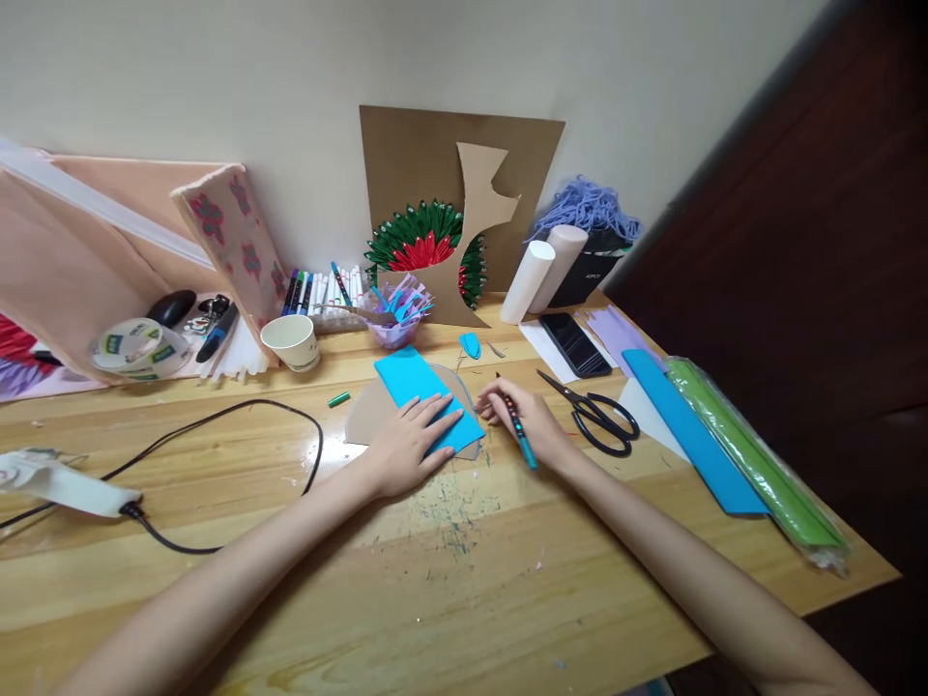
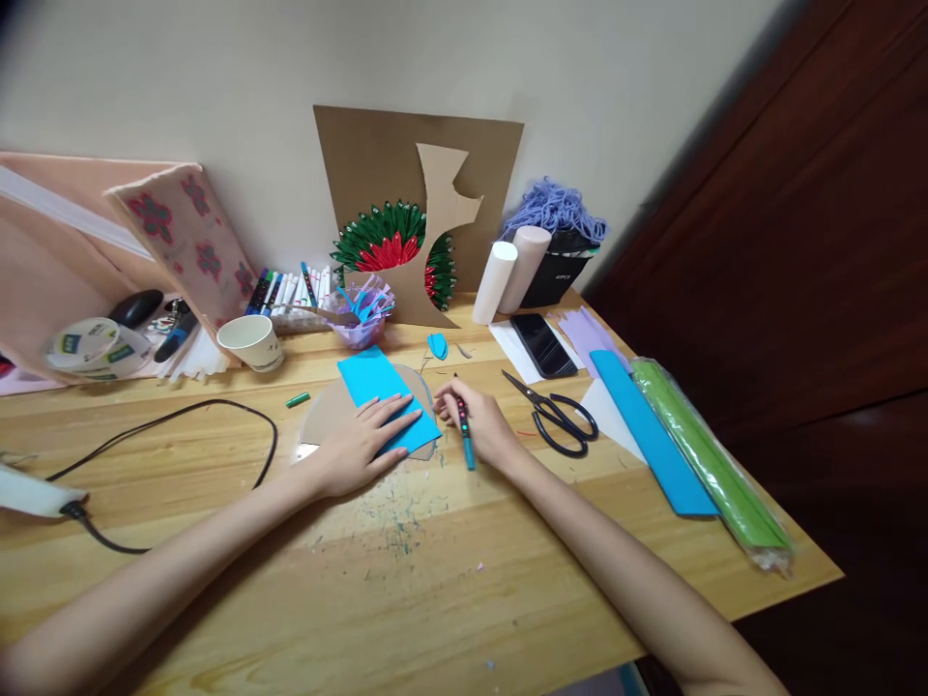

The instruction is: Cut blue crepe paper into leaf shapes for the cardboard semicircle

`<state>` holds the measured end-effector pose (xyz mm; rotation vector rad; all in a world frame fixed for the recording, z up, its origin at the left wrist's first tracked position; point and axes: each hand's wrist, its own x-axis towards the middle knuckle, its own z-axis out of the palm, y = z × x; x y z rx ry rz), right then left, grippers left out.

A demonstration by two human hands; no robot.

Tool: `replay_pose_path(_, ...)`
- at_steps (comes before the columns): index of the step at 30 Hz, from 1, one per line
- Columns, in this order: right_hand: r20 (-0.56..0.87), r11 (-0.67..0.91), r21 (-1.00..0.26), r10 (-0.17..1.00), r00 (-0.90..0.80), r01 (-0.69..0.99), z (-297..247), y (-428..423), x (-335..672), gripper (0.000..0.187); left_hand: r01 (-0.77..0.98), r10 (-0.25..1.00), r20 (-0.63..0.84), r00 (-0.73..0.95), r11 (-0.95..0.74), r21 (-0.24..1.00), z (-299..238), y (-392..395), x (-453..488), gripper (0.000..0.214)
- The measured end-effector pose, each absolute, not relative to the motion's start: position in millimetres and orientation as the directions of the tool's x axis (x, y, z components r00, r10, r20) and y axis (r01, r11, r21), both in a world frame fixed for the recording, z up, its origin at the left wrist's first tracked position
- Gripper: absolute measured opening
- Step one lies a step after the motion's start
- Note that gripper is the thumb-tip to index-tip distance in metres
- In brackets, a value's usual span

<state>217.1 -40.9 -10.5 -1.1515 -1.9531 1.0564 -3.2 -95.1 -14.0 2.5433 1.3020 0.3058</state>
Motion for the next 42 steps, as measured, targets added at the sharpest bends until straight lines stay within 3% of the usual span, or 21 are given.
replay_pose_path(2,0.019,0.178,-0.908,0.922,-0.388,0.378,-18.7,-44.3,206.8,0.011,0.741,0.801,0.049,0.597,-0.573,0.35,-12.2,-92.3,-7.7,0.055)
replay_pose_path(5,-0.04,0.118,-0.904,0.933,-0.356,0.411,-26.4,-45.2,199.4,0.026,0.703,0.763,0.024,0.646,-0.607,0.371,-8.5,-87.4,-17.4,0.053)
replay_pose_path(11,0.032,0.219,-0.888,0.907,-0.42,0.405,-20.5,-53.1,197.3,0.026,0.671,0.729,0.025,0.684,-0.643,0.369,-3.9,-80.6,-27.3,0.042)
replay_pose_path(17,0.047,0.036,-0.999,0.895,-0.443,-0.032,-18.2,-53.5,201.4,0.032,0.691,0.741,0.046,0.669,-0.644,0.328,-7.7,-85.1,-17.4,0.046)
replay_pose_path(20,0.035,-0.037,-0.989,0.877,-0.479,-0.141,-21.0,-53.8,200.2,0.022,0.69,0.739,0.037,0.673,-0.644,0.331,-9.6,-86.2,-18.5,0.047)
replay_pose_path(23,0.038,0.002,-0.997,0.865,-0.5,-0.072,-23.5,-55.3,199.3,0.014,0.681,0.733,0.035,0.679,-0.647,0.341,-10.9,-85.0,-21.4,0.047)
replay_pose_path(29,0.136,0.229,-0.966,0.844,-0.519,0.12,-24.1,-57.2,198.9,0.01,0.669,0.729,0.049,0.683,-0.651,0.358,-13.2,-80.1,-23.6,0.05)
replay_pose_path(34,0.04,0.214,-0.928,0.871,-0.49,0.305,-22.6,-64.0,193.6,0.006,0.663,0.725,0.053,0.686,-0.654,0.366,-14.7,-79.1,-24.8,0.053)
replay_pose_path(42,-0.014,0.137,-0.91,0.934,-0.358,0.391,-22.1,-64.5,183.1,0.009,0.651,0.731,0.063,0.68,-0.64,0.408,-14.9,-78.2,-26.4,0.054)
